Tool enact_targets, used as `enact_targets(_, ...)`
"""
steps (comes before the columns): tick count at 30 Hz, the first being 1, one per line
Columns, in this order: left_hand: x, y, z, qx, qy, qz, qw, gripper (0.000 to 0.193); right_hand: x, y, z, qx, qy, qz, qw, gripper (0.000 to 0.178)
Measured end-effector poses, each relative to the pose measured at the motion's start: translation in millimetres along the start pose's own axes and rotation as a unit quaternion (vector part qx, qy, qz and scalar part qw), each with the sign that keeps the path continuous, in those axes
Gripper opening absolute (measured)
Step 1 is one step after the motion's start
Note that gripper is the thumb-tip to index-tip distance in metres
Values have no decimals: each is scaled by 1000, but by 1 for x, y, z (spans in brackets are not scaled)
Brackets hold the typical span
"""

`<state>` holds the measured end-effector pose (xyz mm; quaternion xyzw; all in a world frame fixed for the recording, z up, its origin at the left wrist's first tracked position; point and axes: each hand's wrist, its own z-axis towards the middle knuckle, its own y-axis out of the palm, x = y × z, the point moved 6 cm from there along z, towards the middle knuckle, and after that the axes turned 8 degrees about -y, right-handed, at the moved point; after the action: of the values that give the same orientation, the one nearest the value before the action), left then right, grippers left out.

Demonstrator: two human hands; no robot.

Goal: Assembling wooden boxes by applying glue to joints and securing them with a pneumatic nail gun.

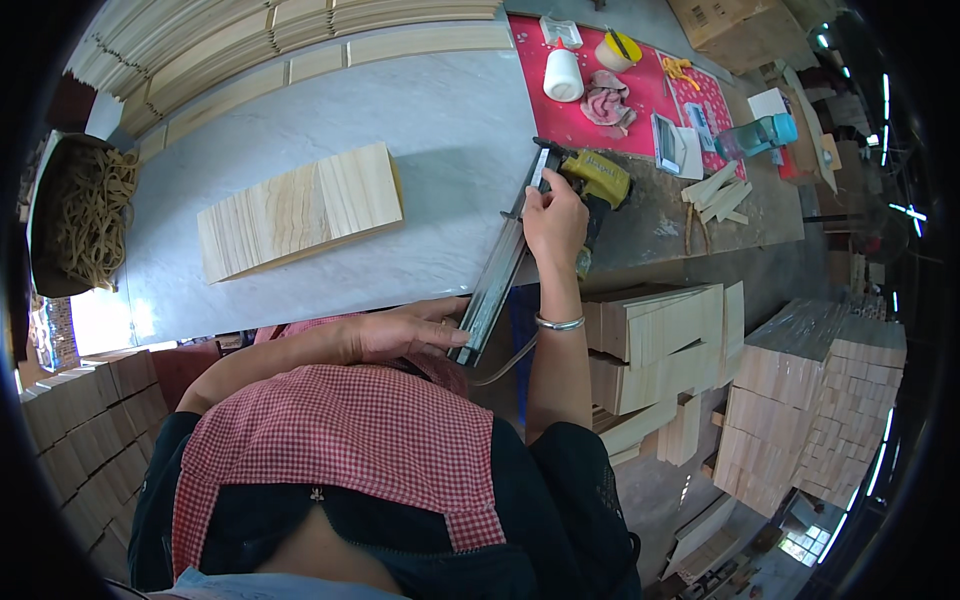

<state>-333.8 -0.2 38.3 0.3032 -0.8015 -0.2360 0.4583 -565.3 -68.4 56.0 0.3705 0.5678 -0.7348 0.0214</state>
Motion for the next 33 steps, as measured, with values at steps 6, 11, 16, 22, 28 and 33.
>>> enact_targets(6, -1, -2, 0, 15, -4, 15, 1000, 101, -5, 7, 2, -11, -87, -116, 989, 30)
enact_targets(11, -3, -1, 6, 3, 19, 46, 999, 103, 2, 12, 8, 18, -128, -143, 981, 33)
enact_targets(16, 4, -3, -8, 159, -56, 258, 951, 85, 14, -5, 15, 8, -107, 14, 994, 34)
enact_targets(22, 13, 5, -15, 215, 5, 362, 907, 61, 81, -51, -12, 211, 9, -71, 975, 33)
enact_targets(28, 31, 15, -23, 364, 199, 662, 624, 42, 80, -33, -21, -3, 172, 269, 948, 35)
enact_targets(33, 63, 12, -29, 455, 306, 645, 533, 40, 12, -74, -80, 76, 47, 266, 960, 26)
